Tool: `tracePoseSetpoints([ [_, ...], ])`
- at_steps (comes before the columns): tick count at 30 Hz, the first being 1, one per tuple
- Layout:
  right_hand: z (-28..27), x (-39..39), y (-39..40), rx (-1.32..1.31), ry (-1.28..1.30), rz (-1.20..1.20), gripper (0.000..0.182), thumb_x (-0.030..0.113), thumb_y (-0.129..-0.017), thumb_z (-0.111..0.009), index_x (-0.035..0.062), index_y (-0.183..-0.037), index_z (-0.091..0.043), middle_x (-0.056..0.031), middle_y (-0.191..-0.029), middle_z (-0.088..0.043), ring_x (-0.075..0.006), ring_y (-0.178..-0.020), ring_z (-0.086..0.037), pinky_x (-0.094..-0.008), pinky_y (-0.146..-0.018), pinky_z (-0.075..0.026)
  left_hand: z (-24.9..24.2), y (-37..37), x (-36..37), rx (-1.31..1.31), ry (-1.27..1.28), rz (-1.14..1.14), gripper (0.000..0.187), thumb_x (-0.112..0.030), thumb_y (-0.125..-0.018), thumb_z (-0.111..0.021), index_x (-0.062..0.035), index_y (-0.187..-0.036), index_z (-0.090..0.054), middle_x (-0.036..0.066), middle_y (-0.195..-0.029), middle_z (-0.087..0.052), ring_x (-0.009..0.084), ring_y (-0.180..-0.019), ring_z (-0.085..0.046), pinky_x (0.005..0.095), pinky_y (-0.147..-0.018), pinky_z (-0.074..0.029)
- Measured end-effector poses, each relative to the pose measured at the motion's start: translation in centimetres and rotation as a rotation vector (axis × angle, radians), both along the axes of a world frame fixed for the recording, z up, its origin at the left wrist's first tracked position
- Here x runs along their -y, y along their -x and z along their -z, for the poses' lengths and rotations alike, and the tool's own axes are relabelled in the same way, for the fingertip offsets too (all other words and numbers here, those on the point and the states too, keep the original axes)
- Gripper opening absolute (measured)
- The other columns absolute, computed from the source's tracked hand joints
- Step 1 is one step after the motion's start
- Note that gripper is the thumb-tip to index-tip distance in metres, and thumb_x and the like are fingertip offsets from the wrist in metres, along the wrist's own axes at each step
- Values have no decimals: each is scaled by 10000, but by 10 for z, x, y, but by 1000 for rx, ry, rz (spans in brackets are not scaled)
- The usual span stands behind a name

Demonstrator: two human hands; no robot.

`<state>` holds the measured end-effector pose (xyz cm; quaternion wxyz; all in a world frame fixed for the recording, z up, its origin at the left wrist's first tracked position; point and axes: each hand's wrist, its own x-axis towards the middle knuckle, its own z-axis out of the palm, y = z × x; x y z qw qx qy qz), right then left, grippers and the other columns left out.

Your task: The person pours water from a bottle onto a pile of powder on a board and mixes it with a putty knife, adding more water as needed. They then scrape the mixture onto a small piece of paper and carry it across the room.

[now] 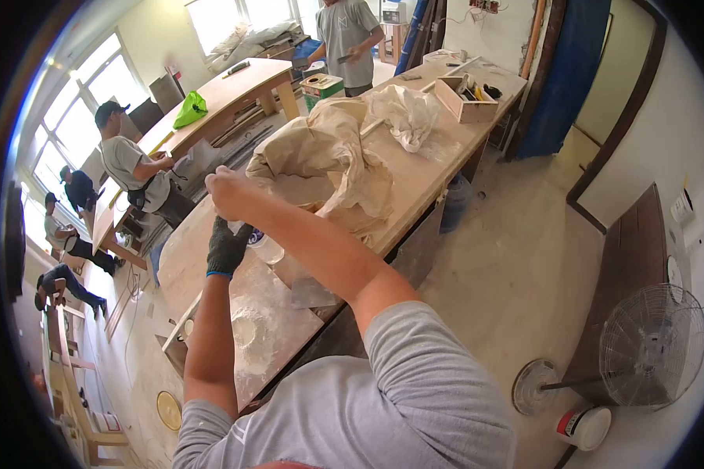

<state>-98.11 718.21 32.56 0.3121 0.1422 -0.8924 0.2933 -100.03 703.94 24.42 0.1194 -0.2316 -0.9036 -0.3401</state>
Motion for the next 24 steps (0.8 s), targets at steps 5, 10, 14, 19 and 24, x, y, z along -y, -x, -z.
tracePoseSetpoints([
  [5,34,-26,-65,186,467,-156,218,192,-773,-766,32,-849,-639,-115,-766,-659,-278,-760,-666,-382,-709,-523,0,-22,22,-341,80,25,561,-314,-842,-768,-25,-1278,-566,219,-1228,-625,399,-1122,-616,453,-949,-493],
  [10,129,-39,-136,519,918,-297,192,166,-867,-733,0,-888,-638,-33,-719,-630,-111,-670,-630,-290,-632,-523,19,-113,30,9,-169,294,227,-93,-864,-758,-14,-1062,-679,101,-979,-685,199,-848,-668,337,-763,-550],
  [14,166,-28,-188,706,1391,-231,145,130,-895,-710,9,-920,-634,-57,-814,-643,-141,-716,-641,-290,-666,-552,27,-160,15,39,16,438,122,-149,-897,-684,-44,-955,-705,161,-950,-696,327,-851,-668,415,-788,-533],
  [19,188,-8,-212,786,1540,-181,105,65,-919,-688,4,-946,-607,-80,-876,-636,-186,-778,-653,-339,-754,-588,49,-182,29,317,-278,259,139,-154,-885,-675,-31,-943,-643,174,-880,-632,329,-810,-640,429,-734,-508],
  [24,198,26,-217,851,1461,-390,83,50,-929,-682,15,-926,-606,-104,-954,-661,-196,-812,-663,-348,-766,-584,57,-187,83,289,-64,365,240,-196,-865,-684,-56,-1059,-681,176,-1015,-670,376,-915,-655,456,-810,-528],
])
